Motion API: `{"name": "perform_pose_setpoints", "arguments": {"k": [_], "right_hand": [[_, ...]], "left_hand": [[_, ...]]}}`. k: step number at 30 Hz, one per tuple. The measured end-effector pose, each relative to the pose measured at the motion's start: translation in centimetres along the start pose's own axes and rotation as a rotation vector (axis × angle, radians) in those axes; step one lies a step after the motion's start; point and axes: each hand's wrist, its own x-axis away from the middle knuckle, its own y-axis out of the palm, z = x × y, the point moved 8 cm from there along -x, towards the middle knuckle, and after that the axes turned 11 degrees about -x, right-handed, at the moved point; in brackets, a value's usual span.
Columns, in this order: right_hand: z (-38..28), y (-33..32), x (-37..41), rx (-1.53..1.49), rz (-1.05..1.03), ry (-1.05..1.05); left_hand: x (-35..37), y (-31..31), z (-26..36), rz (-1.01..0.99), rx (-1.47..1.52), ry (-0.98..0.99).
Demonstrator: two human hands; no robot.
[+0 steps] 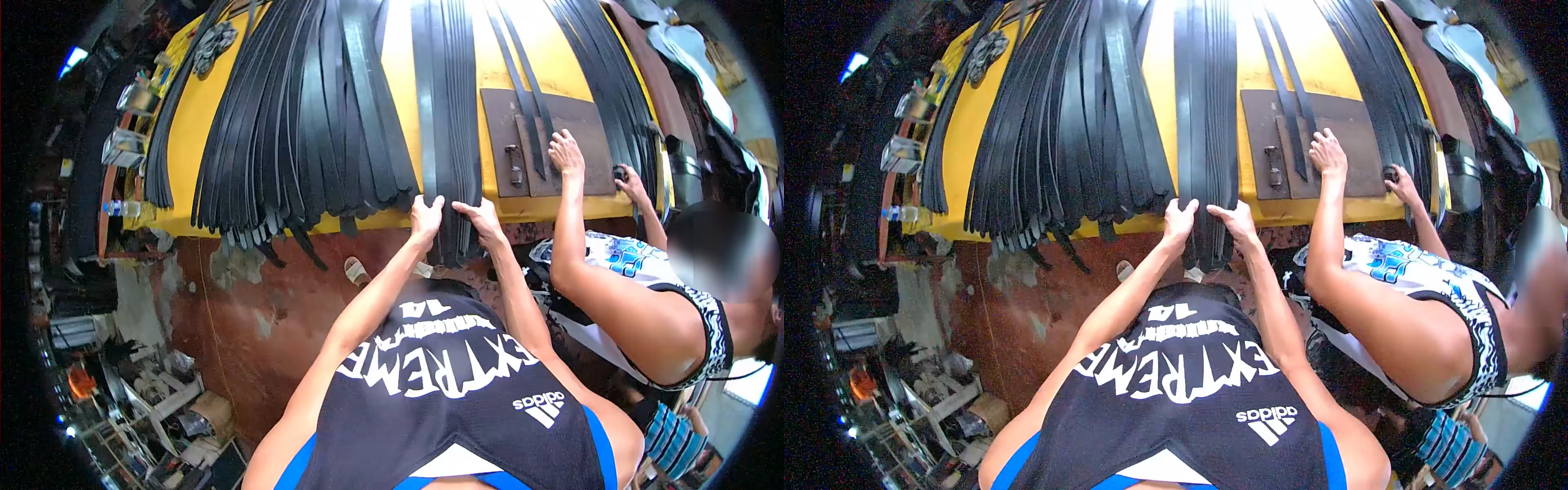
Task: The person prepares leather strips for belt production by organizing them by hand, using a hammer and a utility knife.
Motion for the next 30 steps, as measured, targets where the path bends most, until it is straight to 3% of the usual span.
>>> {"name": "perform_pose_setpoints", "arguments": {"k": [4,11,13,15,17,19,21,22,25,30], "right_hand": [[1.0,-0.8,-1.1,0.075,-0.004,-0.036],[1.0,-1.0,-1.6,0.256,0.025,-0.143],[0.3,-1.1,-1.5,0.385,0.085,-0.189],[-0.1,-1.0,-0.9,0.399,0.068,-0.099],[-0.8,-0.8,-0.1,0.289,0.086,-0.061],[-0.8,-0.8,0.2,0.188,0.097,-0.022],[-1.6,-0.6,0.4,0.213,0.103,-0.054],[-1.9,-0.4,0.5,0.217,0.101,-0.064],[-2.9,-0.2,1.0,0.341,0.137,-0.071],[-5.5,0.6,4.3,0.181,0.22,-0.128]], "left_hand": [[0.5,-0.5,0.6,0.073,-0.162,0.003],[0.3,0.0,0.3,-0.039,-0.152,0.042],[0.9,-0.2,1.2,-0.036,-0.384,0.139],[0.9,-1.5,2.4,-0.017,-0.516,0.201],[2.4,-2.2,5.6,-0.184,-1.044,0.257],[3.4,-2.6,9.3,0.086,-0.993,0.626],[3.8,-0.7,11.6,0.08,-0.842,1.089],[3.3,1.0,11.3,0.017,-0.997,1.179],[-0.1,2.9,8.8,-0.088,-1.147,1.248],[-0.7,2.8,8.4,-0.094,-1.161,1.296]]}}
